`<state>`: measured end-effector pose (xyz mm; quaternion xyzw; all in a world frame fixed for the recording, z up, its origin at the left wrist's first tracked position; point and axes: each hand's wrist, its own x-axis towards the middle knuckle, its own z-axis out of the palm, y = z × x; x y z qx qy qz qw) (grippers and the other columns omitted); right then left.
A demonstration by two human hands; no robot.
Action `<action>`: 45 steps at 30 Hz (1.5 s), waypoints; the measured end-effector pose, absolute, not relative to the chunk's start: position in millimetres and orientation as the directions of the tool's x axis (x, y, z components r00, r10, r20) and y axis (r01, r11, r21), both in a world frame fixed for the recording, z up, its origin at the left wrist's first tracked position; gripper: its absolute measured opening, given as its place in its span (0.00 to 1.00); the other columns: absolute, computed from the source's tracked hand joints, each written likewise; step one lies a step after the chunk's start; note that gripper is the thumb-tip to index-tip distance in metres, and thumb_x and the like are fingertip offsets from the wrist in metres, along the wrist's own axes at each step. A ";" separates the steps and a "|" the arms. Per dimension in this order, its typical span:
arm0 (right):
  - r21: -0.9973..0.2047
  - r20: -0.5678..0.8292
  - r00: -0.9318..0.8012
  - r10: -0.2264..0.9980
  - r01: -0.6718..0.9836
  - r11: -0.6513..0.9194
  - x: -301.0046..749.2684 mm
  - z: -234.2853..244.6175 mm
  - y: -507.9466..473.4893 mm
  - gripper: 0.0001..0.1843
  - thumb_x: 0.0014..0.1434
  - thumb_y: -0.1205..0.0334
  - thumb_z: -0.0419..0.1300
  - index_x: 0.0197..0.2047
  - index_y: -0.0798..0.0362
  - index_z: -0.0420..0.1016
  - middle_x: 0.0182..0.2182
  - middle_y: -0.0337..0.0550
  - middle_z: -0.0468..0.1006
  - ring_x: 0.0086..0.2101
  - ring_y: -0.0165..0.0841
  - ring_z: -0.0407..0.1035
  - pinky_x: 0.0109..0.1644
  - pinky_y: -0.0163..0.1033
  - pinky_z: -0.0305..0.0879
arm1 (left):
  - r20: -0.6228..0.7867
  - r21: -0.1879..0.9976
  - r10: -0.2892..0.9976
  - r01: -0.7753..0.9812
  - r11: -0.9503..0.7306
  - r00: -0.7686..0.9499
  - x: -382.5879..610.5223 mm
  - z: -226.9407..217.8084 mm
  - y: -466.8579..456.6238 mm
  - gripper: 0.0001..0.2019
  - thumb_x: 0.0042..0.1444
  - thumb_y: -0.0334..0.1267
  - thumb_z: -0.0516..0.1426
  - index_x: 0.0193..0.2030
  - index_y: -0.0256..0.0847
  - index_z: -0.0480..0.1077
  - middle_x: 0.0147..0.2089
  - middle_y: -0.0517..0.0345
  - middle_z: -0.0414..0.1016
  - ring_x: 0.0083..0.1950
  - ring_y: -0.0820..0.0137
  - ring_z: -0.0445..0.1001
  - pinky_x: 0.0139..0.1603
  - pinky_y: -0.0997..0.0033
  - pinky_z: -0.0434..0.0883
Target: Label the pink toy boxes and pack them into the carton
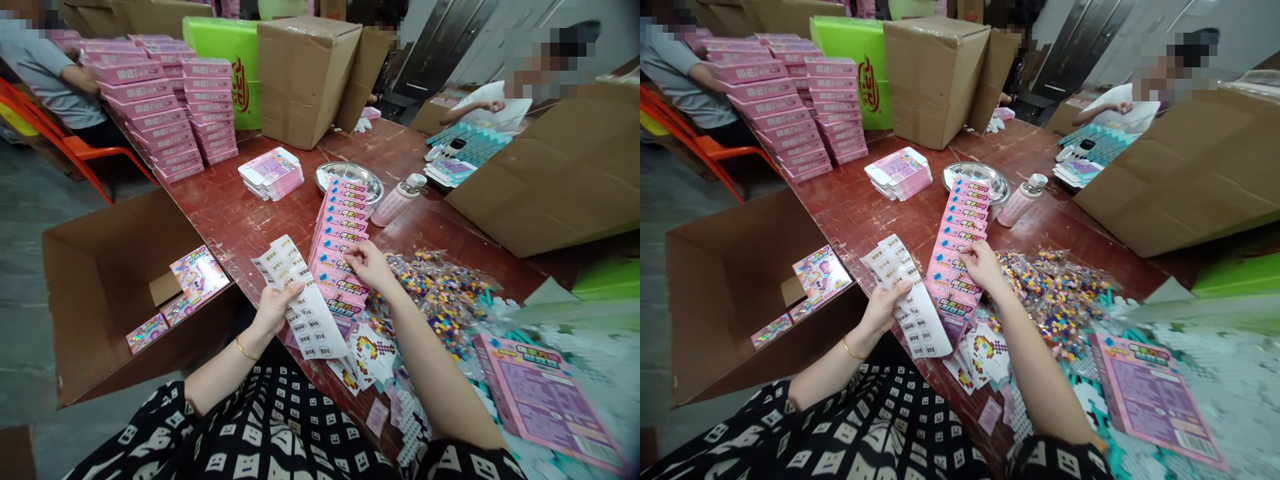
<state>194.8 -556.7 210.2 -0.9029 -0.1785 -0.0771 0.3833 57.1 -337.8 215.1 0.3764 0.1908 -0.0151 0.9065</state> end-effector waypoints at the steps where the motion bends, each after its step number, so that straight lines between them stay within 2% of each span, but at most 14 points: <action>1: -0.656 0.334 0.914 0.230 0.400 -0.640 189.5 213.0 -554.1 0.08 0.53 0.59 0.62 0.34 0.54 0.76 0.37 0.49 0.72 0.34 0.38 0.68 0.44 0.49 0.69 | -0.345 0.684 0.128 0.155 0.713 0.930 56.3 215.7 -338.4 0.23 0.33 0.39 0.76 0.38 0.34 0.80 0.39 0.50 0.83 0.37 0.63 0.81 0.42 0.65 0.78; 3: -0.664 0.446 0.888 0.114 0.413 -0.623 171.8 222.4 -544.6 0.15 0.54 0.55 0.63 0.43 0.54 0.76 0.43 0.52 0.71 0.32 0.36 0.67 0.43 0.48 0.70 | -0.313 0.706 0.166 0.112 0.699 0.935 53.9 216.1 -341.4 0.23 0.34 0.40 0.75 0.39 0.35 0.80 0.42 0.50 0.83 0.39 0.62 0.81 0.44 0.65 0.78; 5: -0.749 0.421 0.905 0.054 0.381 -0.542 146.6 234.8 -530.0 0.23 0.56 0.49 0.63 0.50 0.54 0.74 0.43 0.51 0.73 0.28 0.32 0.65 0.34 0.43 0.69 | -0.283 0.725 0.198 0.074 0.685 0.939 50.7 215.1 -346.1 0.23 0.35 0.40 0.75 0.40 0.35 0.79 0.43 0.49 0.83 0.41 0.62 0.81 0.45 0.65 0.78; 9: -0.932 0.066 0.943 0.328 0.175 -0.316 96.4 258.1 -504.3 0.19 0.53 0.45 0.66 0.37 0.54 0.77 0.28 0.43 0.77 0.24 0.31 0.68 0.26 0.37 0.66 | -0.236 0.752 0.182 0.060 0.656 0.955 48.3 213.3 -344.8 0.22 0.40 0.42 0.73 0.42 0.34 0.78 0.43 0.48 0.82 0.41 0.61 0.81 0.47 0.63 0.78; 13: -0.889 0.136 0.943 0.305 0.252 -0.382 69.0 275.0 -507.8 0.09 0.57 0.56 0.61 0.30 0.53 0.75 0.26 0.41 0.78 0.26 0.32 0.71 0.29 0.36 0.67 | 0.015 0.871 0.266 -0.143 0.469 0.964 57.4 231.2 -310.1 0.33 0.40 0.41 0.73 0.55 0.42 0.71 0.52 0.48 0.79 0.48 0.64 0.79 0.50 0.66 0.76; 16: -0.782 0.220 0.902 0.372 0.391 -0.486 57.8 280.0 -517.8 0.08 0.59 0.61 0.59 0.31 0.52 0.77 0.26 0.40 0.79 0.26 0.31 0.71 0.29 0.36 0.67 | 0.169 0.955 0.039 -0.173 0.239 0.985 63.4 255.6 -284.7 0.37 0.38 0.38 0.74 0.58 0.43 0.70 0.52 0.48 0.79 0.48 0.64 0.79 0.48 0.68 0.76; 19: -0.718 0.370 0.868 0.330 0.493 -0.491 48.1 277.3 -521.7 0.06 0.61 0.63 0.60 0.36 0.52 0.79 0.29 0.41 0.82 0.28 0.32 0.74 0.33 0.38 0.72 | 0.068 0.996 -0.134 -0.059 0.069 0.989 64.6 269.0 -280.0 0.18 0.44 0.43 0.71 0.40 0.35 0.79 0.39 0.49 0.82 0.37 0.66 0.79 0.38 0.71 0.75; 21: -0.645 0.527 0.802 0.283 0.593 -0.481 42.1 274.6 -521.9 0.05 0.62 0.66 0.61 0.39 0.51 0.80 0.33 0.43 0.83 0.33 0.33 0.77 0.39 0.40 0.75 | 0.026 0.998 -0.094 -0.021 0.058 0.995 64.8 267.6 -284.9 0.15 0.45 0.46 0.70 0.33 0.35 0.79 0.34 0.51 0.82 0.32 0.68 0.78 0.35 0.73 0.74; 25: -0.457 0.741 0.615 0.270 0.757 -0.468 33.2 274.4 -520.2 0.13 0.60 0.73 0.63 0.44 0.46 0.80 0.47 0.45 0.81 0.41 0.36 0.77 0.44 0.44 0.75 | 0.021 0.998 0.029 -0.023 0.064 0.999 65.4 257.6 -296.4 0.15 0.48 0.46 0.69 0.35 0.36 0.81 0.35 0.51 0.83 0.33 0.69 0.78 0.35 0.75 0.74; 30: -0.480 0.687 0.695 0.213 0.654 -0.585 29.0 273.8 -508.0 0.29 0.63 0.70 0.60 0.65 0.42 0.65 0.51 0.47 0.79 0.49 0.42 0.75 0.54 0.54 0.74 | 0.056 0.998 0.009 -0.056 0.037 0.998 61.7 261.3 -307.2 0.13 0.49 0.45 0.67 0.35 0.37 0.82 0.34 0.51 0.83 0.34 0.67 0.78 0.36 0.73 0.74; 34: -0.485 0.772 0.625 0.115 0.696 -0.531 26.5 265.5 -499.0 0.30 0.62 0.75 0.59 0.62 0.36 0.67 0.40 0.40 0.82 0.40 0.39 0.78 0.46 0.51 0.78 | 0.048 0.998 0.026 -0.049 0.048 0.999 59.1 262.7 -312.6 0.13 0.50 0.46 0.67 0.34 0.36 0.82 0.34 0.52 0.83 0.33 0.67 0.78 0.34 0.74 0.72; 37: -0.558 0.767 0.641 0.034 0.692 -0.458 29.2 260.2 -492.2 0.37 0.62 0.74 0.59 0.69 0.36 0.57 0.50 0.44 0.79 0.47 0.42 0.76 0.51 0.54 0.77 | 0.048 0.999 0.000 -0.048 0.017 0.999 55.9 260.9 -315.6 0.13 0.51 0.46 0.66 0.35 0.37 0.82 0.34 0.52 0.83 0.33 0.67 0.78 0.34 0.75 0.72; 40: -0.529 0.756 0.650 0.079 0.677 -0.511 29.1 257.9 -482.9 0.44 0.63 0.74 0.58 0.73 0.37 0.42 0.62 0.50 0.69 0.53 0.44 0.74 0.57 0.58 0.75 | 0.050 0.999 -0.051 -0.049 0.007 0.997 51.5 260.0 -318.1 0.13 0.52 0.47 0.65 0.35 0.37 0.82 0.34 0.52 0.83 0.34 0.66 0.78 0.35 0.74 0.72; 45: -0.377 0.840 0.526 0.136 0.745 -0.551 10.8 271.0 -482.6 0.48 0.60 0.78 0.61 0.72 0.34 0.45 0.47 0.42 0.79 0.48 0.42 0.77 0.52 0.53 0.79 | -0.039 0.999 -0.029 0.040 0.035 0.999 51.2 256.6 -312.4 0.18 0.50 0.50 0.66 0.36 0.34 0.82 0.32 0.52 0.82 0.30 0.69 0.76 0.31 0.76 0.70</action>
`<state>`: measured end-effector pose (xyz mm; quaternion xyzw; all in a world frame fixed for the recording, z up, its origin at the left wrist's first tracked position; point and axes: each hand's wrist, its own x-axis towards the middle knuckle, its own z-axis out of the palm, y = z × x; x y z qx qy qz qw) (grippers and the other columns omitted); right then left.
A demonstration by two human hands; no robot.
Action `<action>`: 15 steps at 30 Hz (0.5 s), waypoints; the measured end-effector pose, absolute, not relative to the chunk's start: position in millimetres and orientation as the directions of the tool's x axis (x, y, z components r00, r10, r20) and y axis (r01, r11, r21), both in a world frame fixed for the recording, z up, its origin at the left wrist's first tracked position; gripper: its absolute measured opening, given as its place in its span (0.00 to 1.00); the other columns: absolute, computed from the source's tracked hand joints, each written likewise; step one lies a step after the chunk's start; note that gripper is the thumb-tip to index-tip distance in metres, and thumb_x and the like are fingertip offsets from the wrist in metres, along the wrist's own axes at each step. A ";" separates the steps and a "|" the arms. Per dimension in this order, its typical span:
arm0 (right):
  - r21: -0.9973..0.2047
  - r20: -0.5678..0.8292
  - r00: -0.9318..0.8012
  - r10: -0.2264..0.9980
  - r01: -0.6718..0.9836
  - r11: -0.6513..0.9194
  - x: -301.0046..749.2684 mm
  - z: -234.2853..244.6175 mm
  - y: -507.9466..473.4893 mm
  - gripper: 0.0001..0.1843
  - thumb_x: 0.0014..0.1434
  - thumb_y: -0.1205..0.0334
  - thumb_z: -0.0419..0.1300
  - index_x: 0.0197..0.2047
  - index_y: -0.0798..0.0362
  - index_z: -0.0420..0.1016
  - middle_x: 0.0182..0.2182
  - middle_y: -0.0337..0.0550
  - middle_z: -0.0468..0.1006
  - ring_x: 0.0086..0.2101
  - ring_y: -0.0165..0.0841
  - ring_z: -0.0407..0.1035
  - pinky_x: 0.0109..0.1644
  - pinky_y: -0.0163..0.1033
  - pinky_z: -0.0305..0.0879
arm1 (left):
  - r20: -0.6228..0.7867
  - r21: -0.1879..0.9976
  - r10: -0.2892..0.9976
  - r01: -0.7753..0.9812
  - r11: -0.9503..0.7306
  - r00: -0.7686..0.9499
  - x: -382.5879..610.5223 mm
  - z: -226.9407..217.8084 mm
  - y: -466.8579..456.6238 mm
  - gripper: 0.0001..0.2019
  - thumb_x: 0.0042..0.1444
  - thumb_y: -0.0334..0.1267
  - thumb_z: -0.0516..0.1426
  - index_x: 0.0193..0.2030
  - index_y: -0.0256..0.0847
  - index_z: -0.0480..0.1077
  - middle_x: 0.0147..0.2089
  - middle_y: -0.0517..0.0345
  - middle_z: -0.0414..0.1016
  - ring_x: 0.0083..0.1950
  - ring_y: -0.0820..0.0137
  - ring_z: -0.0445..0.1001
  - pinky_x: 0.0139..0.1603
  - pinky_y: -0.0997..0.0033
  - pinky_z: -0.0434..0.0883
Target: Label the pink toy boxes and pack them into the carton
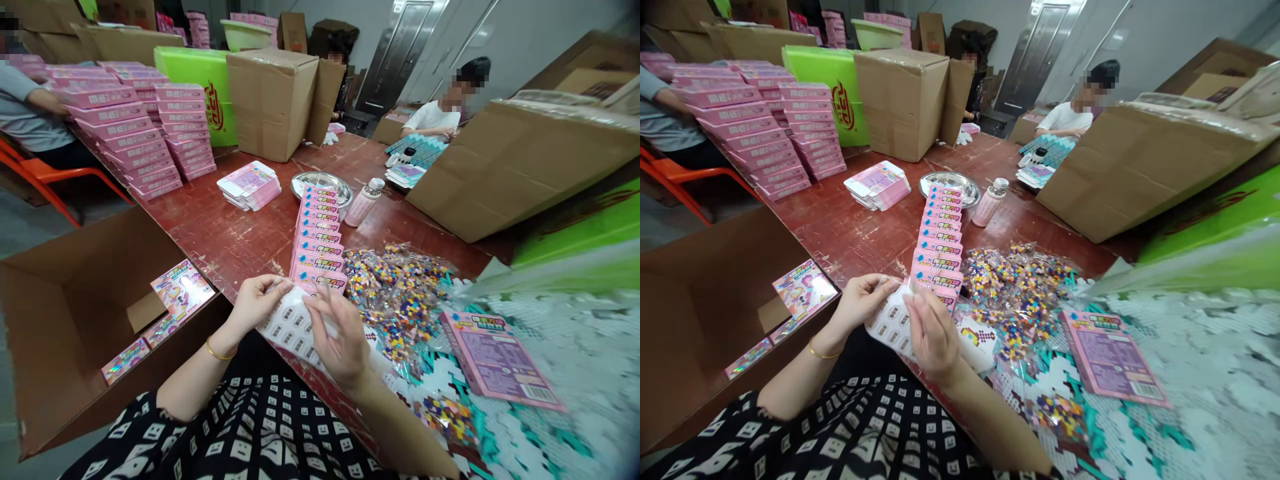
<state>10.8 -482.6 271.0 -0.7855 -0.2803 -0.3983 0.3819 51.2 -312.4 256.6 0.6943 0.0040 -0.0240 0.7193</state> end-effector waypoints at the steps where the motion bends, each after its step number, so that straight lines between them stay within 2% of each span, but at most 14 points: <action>1: -0.425 0.828 0.550 0.105 0.740 -0.522 12.4 276.6 -487.8 0.46 0.60 0.77 0.61 0.71 0.34 0.47 0.45 0.41 0.79 0.47 0.41 0.77 0.51 0.53 0.80 | -0.060 0.997 -0.031 0.061 0.036 0.998 52.0 254.9 -309.8 0.18 0.50 0.50 0.66 0.36 0.34 0.82 0.32 0.52 0.82 0.29 0.69 0.75 0.30 0.76 0.70; 4: -0.698 0.665 0.746 -0.005 0.619 -0.360 51.1 290.0 -513.1 0.34 0.60 0.71 0.63 0.65 0.39 0.58 0.50 0.45 0.77 0.42 0.39 0.78 0.49 0.51 0.80 | -0.113 0.993 -0.086 0.117 0.032 0.990 53.8 248.8 -302.2 0.18 0.48 0.50 0.67 0.36 0.34 0.82 0.30 0.52 0.81 0.27 0.70 0.74 0.28 0.77 0.68; 5: -0.782 0.575 0.818 -0.008 0.547 -0.299 75.0 290.6 -523.2 0.30 0.59 0.68 0.63 0.62 0.43 0.61 0.52 0.47 0.75 0.40 0.37 0.78 0.48 0.49 0.79 | -0.127 0.991 -0.105 0.131 0.030 0.986 54.1 246.6 -300.0 0.18 0.48 0.50 0.68 0.36 0.34 0.82 0.30 0.52 0.81 0.26 0.71 0.73 0.27 0.77 0.68; 7: -0.891 0.387 0.918 0.081 0.395 -0.225 130.1 283.5 -542.1 0.28 0.52 0.64 0.67 0.56 0.50 0.66 0.52 0.51 0.75 0.36 0.35 0.78 0.45 0.46 0.79 | -0.144 0.989 -0.126 0.148 0.026 0.982 54.9 242.9 -295.7 0.18 0.47 0.49 0.68 0.37 0.34 0.82 0.30 0.51 0.81 0.25 0.71 0.73 0.26 0.77 0.67; 10: -0.942 0.211 0.968 0.137 0.239 -0.238 201.2 259.3 -560.0 0.31 0.43 0.62 0.69 0.52 0.54 0.67 0.52 0.53 0.73 0.31 0.31 0.75 0.39 0.44 0.78 | -0.139 0.990 -0.140 0.142 0.016 0.980 57.1 239.7 -288.2 0.17 0.48 0.48 0.67 0.37 0.35 0.82 0.30 0.50 0.81 0.26 0.70 0.73 0.26 0.77 0.67; 15: -0.932 0.167 0.953 0.252 0.236 -0.276 239.4 226.7 -558.9 0.33 0.43 0.63 0.66 0.55 0.51 0.67 0.50 0.50 0.73 0.31 0.31 0.76 0.37 0.43 0.77 | -0.157 0.986 -0.223 0.164 0.012 0.962 62.9 240.8 -277.3 0.14 0.46 0.48 0.68 0.32 0.37 0.82 0.30 0.50 0.81 0.27 0.69 0.75 0.28 0.76 0.69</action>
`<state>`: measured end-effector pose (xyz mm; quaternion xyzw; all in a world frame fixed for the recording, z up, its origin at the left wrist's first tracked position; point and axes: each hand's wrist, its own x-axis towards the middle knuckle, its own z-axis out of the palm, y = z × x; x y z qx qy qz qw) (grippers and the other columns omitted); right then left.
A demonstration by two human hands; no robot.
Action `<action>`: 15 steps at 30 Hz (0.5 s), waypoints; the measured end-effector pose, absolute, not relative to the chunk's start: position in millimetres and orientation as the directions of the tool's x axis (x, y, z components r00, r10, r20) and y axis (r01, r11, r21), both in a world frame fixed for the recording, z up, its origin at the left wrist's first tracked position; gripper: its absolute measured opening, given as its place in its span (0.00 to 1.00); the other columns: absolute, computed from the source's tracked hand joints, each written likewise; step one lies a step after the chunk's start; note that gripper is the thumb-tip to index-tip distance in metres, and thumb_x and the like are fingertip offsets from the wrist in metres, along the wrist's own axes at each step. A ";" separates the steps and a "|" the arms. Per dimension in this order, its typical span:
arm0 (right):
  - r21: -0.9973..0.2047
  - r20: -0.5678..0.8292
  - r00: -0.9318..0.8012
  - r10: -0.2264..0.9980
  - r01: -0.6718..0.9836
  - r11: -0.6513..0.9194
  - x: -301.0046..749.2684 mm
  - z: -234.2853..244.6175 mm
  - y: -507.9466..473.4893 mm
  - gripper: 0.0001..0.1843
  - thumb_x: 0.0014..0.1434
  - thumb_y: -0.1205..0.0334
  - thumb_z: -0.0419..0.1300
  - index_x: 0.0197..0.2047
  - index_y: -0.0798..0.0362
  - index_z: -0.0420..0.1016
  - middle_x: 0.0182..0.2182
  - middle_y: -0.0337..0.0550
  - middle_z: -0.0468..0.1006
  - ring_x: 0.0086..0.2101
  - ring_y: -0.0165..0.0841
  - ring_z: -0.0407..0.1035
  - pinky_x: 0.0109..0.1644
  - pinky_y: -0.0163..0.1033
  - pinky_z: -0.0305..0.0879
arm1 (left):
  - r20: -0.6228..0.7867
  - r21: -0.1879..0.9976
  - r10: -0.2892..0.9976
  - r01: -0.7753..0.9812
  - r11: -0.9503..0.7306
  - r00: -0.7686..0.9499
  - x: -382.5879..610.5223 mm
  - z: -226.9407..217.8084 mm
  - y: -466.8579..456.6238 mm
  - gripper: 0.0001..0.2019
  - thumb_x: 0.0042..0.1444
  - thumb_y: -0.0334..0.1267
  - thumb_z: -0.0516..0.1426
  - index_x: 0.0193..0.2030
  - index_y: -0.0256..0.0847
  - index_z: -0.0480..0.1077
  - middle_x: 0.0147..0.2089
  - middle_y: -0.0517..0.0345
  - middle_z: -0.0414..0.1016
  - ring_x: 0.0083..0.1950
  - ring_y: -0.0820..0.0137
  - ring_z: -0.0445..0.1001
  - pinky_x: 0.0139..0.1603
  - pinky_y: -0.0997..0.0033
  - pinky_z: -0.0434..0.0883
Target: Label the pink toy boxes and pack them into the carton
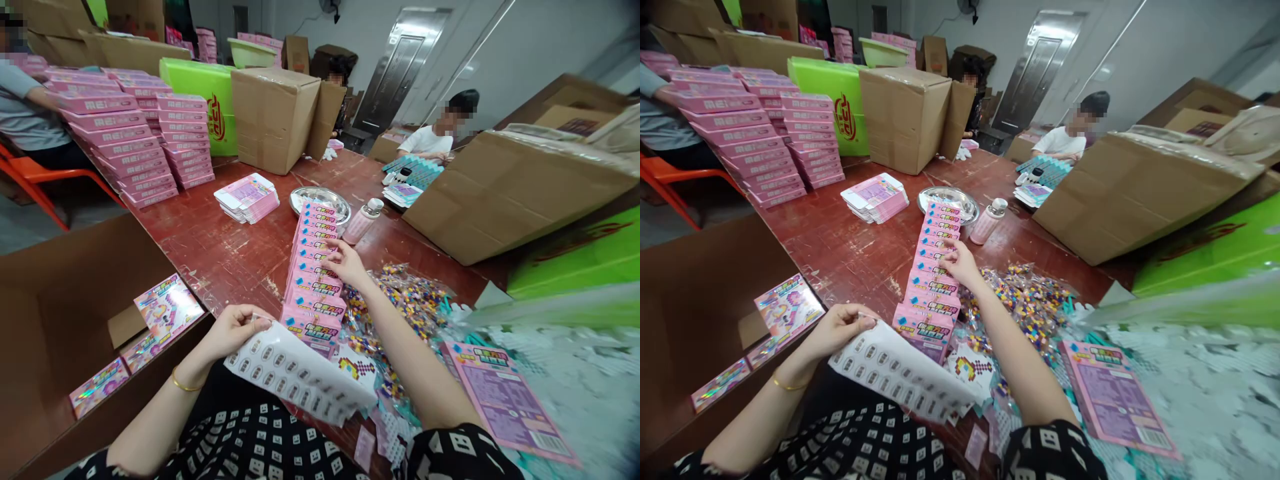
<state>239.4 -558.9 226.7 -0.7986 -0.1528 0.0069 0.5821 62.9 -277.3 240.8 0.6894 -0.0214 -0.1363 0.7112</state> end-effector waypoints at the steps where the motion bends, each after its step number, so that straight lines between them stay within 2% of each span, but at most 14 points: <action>1: -0.928 0.175 0.949 0.263 0.248 -0.278 239.8 223.8 -556.9 0.32 0.44 0.63 0.66 0.54 0.51 0.68 0.50 0.50 0.72 0.32 0.32 0.76 0.39 0.43 0.77 | -0.173 0.983 -0.228 0.182 0.018 0.958 64.2 241.3 -276.8 0.15 0.46 0.48 0.68 0.32 0.36 0.82 0.29 0.51 0.81 0.27 0.69 0.74 0.27 0.76 0.69; 5: -0.906 0.215 0.928 0.304 0.306 -0.292 238.5 221.3 -553.4 0.29 0.47 0.65 0.64 0.55 0.50 0.69 0.57 0.53 0.69 0.35 0.32 0.76 0.46 0.47 0.76 | -0.208 0.974 -0.253 0.223 0.031 0.945 69.1 241.1 -279.2 0.15 0.45 0.48 0.69 0.31 0.36 0.82 0.27 0.52 0.80 0.25 0.72 0.72 0.26 0.77 0.67; 8: -0.830 0.323 0.887 0.329 0.432 -0.352 241.0 225.0 -556.6 0.26 0.54 0.63 0.60 0.58 0.48 0.68 0.58 0.51 0.69 0.47 0.38 0.74 0.54 0.50 0.71 | -0.215 0.971 -0.277 0.236 0.046 0.937 71.6 238.6 -281.7 0.16 0.46 0.49 0.69 0.32 0.36 0.82 0.27 0.51 0.80 0.25 0.72 0.72 0.26 0.78 0.66; 10: -0.772 0.399 0.862 0.314 0.500 -0.392 246.6 227.3 -559.9 0.26 0.57 0.63 0.57 0.60 0.47 0.66 0.54 0.49 0.73 0.53 0.39 0.70 0.58 0.50 0.68 | -0.219 0.969 -0.288 0.242 0.047 0.932 72.2 236.2 -283.0 0.17 0.46 0.50 0.68 0.33 0.36 0.82 0.27 0.51 0.79 0.24 0.72 0.71 0.25 0.78 0.65; 12: -0.772 0.408 0.867 0.286 0.495 -0.400 255.4 227.2 -562.4 0.28 0.57 0.64 0.57 0.62 0.49 0.64 0.44 0.47 0.76 0.48 0.38 0.72 0.54 0.49 0.70 | -0.222 0.969 -0.305 0.245 0.038 0.926 72.2 233.8 -284.1 0.18 0.47 0.51 0.68 0.33 0.35 0.82 0.26 0.51 0.79 0.24 0.72 0.71 0.24 0.78 0.65; 15: -0.803 0.312 0.899 0.309 0.423 -0.420 270.0 220.8 -562.8 0.31 0.54 0.65 0.57 0.62 0.53 0.62 0.32 0.38 0.73 0.34 0.34 0.71 0.44 0.44 0.72 | -0.233 0.965 -0.331 0.260 0.038 0.914 72.0 231.4 -285.5 0.20 0.47 0.53 0.68 0.34 0.34 0.82 0.26 0.50 0.78 0.24 0.72 0.70 0.24 0.77 0.65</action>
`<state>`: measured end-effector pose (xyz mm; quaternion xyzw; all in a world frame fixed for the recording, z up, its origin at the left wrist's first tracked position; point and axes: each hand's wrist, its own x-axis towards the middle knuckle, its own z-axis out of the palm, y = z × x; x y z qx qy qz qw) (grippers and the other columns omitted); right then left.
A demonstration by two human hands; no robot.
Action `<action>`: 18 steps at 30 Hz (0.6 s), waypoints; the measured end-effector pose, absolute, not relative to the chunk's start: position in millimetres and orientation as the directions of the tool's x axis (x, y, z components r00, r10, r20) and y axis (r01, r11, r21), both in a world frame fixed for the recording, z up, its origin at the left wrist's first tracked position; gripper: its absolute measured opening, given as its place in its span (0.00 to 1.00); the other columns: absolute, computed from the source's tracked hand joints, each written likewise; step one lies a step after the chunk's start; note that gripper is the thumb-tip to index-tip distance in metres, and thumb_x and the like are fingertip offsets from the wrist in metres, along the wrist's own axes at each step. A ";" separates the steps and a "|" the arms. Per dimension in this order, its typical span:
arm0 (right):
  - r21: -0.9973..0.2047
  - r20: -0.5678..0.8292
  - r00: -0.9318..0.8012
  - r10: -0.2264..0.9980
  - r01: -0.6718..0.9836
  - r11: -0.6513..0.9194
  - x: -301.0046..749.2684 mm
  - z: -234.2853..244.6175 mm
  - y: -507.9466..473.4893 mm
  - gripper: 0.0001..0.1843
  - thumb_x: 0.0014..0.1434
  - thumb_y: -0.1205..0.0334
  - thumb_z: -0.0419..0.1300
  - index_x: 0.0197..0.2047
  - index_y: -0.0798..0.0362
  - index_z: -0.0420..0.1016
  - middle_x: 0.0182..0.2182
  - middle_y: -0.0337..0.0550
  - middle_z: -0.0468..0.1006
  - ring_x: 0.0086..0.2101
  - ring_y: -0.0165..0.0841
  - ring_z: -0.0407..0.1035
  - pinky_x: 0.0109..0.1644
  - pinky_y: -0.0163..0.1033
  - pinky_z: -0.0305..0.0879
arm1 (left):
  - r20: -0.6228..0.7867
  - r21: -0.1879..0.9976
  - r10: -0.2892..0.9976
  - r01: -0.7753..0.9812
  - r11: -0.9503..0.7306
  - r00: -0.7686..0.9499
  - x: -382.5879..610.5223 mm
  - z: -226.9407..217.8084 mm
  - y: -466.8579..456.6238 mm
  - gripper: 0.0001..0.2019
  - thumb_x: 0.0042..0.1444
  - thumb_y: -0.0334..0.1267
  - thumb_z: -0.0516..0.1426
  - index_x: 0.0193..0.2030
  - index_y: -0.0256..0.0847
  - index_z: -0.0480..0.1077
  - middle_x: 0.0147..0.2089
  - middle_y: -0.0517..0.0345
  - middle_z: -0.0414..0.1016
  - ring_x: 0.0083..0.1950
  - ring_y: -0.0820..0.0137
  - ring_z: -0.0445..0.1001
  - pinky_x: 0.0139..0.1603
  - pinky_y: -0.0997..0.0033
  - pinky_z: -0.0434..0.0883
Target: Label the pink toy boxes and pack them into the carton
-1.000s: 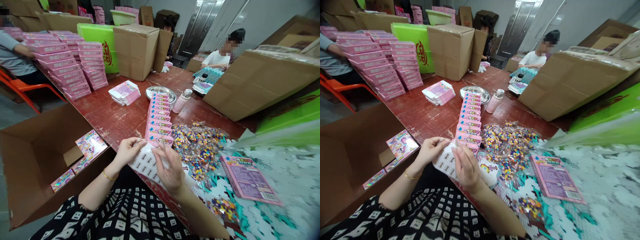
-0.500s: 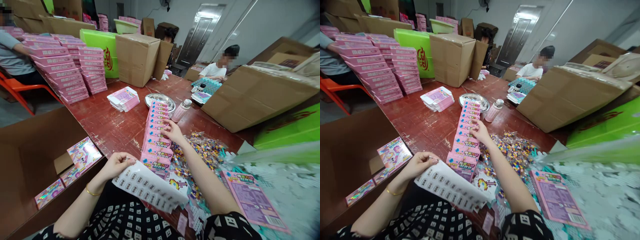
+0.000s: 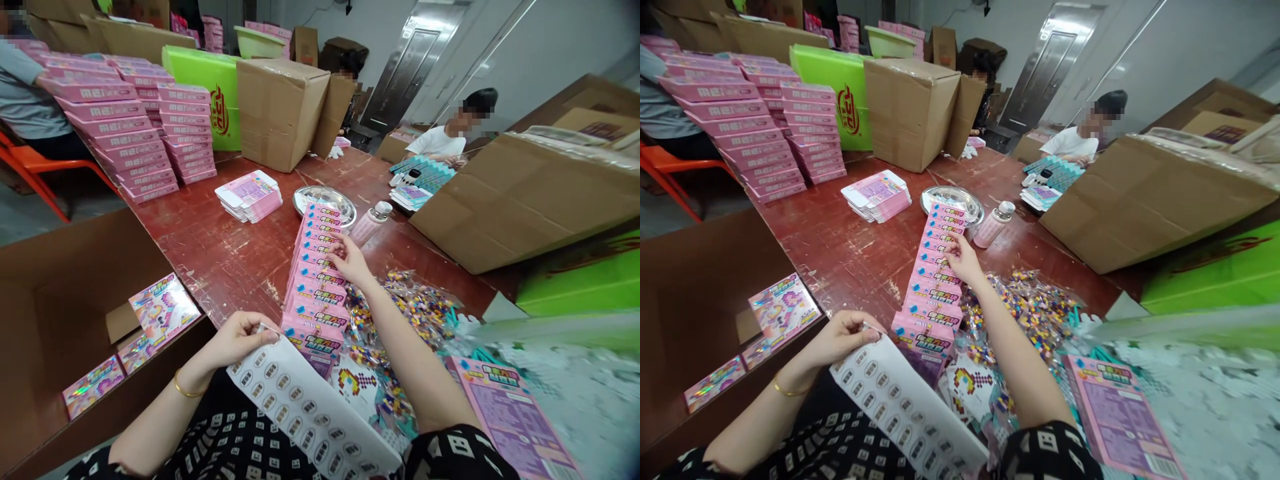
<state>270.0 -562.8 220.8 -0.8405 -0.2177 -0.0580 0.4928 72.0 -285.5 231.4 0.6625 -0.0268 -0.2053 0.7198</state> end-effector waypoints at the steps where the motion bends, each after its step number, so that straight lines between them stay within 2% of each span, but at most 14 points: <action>1: -0.802 0.282 0.903 0.324 0.407 -0.437 273.7 217.6 -561.9 0.32 0.53 0.66 0.57 0.62 0.53 0.62 0.31 0.37 0.71 0.32 0.33 0.70 0.43 0.43 0.71 | -0.238 0.963 -0.333 0.267 0.045 0.912 72.1 230.9 -285.7 0.20 0.47 0.53 0.68 0.34 0.34 0.81 0.26 0.50 0.79 0.24 0.72 0.71 0.24 0.77 0.65; 5: -0.768 0.273 0.895 0.354 0.424 -0.479 279.3 207.7 -557.2 0.32 0.50 0.69 0.58 0.60 0.52 0.65 0.34 0.39 0.71 0.35 0.34 0.69 0.47 0.45 0.71 | -0.237 0.960 -0.308 0.271 0.073 0.922 73.1 230.4 -285.0 0.20 0.45 0.53 0.69 0.32 0.35 0.81 0.26 0.51 0.78 0.24 0.72 0.71 0.24 0.77 0.66; 8: -0.713 0.333 0.871 0.361 0.483 -0.509 281.2 208.5 -557.8 0.34 0.47 0.68 0.62 0.60 0.50 0.65 0.48 0.48 0.70 0.48 0.40 0.68 0.56 0.50 0.67 | -0.226 0.965 -0.294 0.254 0.063 0.929 74.0 231.2 -283.8 0.20 0.45 0.53 0.69 0.32 0.35 0.81 0.26 0.51 0.78 0.24 0.71 0.71 0.24 0.77 0.66; 10: -0.676 0.364 0.865 0.345 0.501 -0.541 287.5 212.4 -561.1 0.31 0.49 0.65 0.63 0.57 0.50 0.66 0.56 0.51 0.65 0.52 0.41 0.65 0.57 0.50 0.66 | -0.212 0.970 -0.289 0.237 0.052 0.933 74.7 231.9 -283.5 0.20 0.45 0.54 0.68 0.32 0.35 0.81 0.26 0.50 0.78 0.25 0.71 0.71 0.25 0.77 0.67; 12: -0.661 0.349 0.875 0.337 0.484 -0.574 299.0 217.1 -565.1 0.19 0.53 0.62 0.61 0.49 0.51 0.70 0.52 0.50 0.67 0.47 0.38 0.67 0.53 0.49 0.69 | -0.202 0.973 -0.286 0.226 0.052 0.937 75.7 232.5 -283.6 0.20 0.46 0.54 0.68 0.33 0.35 0.81 0.27 0.50 0.79 0.25 0.71 0.72 0.26 0.76 0.67; 14: -0.657 0.301 0.889 0.346 0.456 -0.600 312.9 220.9 -568.1 0.08 0.54 0.61 0.60 0.39 0.52 0.71 0.42 0.46 0.71 0.40 0.36 0.68 0.50 0.48 0.70 | -0.197 0.973 -0.283 0.222 0.057 0.939 76.8 232.6 -283.8 0.20 0.46 0.54 0.68 0.33 0.36 0.82 0.28 0.49 0.80 0.26 0.71 0.72 0.27 0.77 0.67; 16: -0.644 0.265 0.894 0.360 0.442 -0.625 325.0 222.7 -568.8 0.05 0.52 0.61 0.62 0.31 0.52 0.70 0.34 0.42 0.70 0.37 0.36 0.67 0.48 0.48 0.69 | -0.195 0.974 -0.281 0.219 0.058 0.940 77.8 232.1 -283.8 0.21 0.46 0.54 0.68 0.34 0.36 0.82 0.29 0.49 0.80 0.27 0.71 0.72 0.27 0.77 0.68; 18: -0.634 0.232 0.902 0.363 0.424 -0.647 332.4 222.3 -567.4 0.06 0.50 0.63 0.64 0.28 0.53 0.70 0.31 0.40 0.69 0.34 0.34 0.65 0.46 0.47 0.69 | -0.188 0.977 -0.279 0.209 0.049 0.942 78.5 230.8 -283.2 0.22 0.46 0.55 0.68 0.34 0.36 0.82 0.30 0.48 0.80 0.28 0.71 0.72 0.28 0.77 0.68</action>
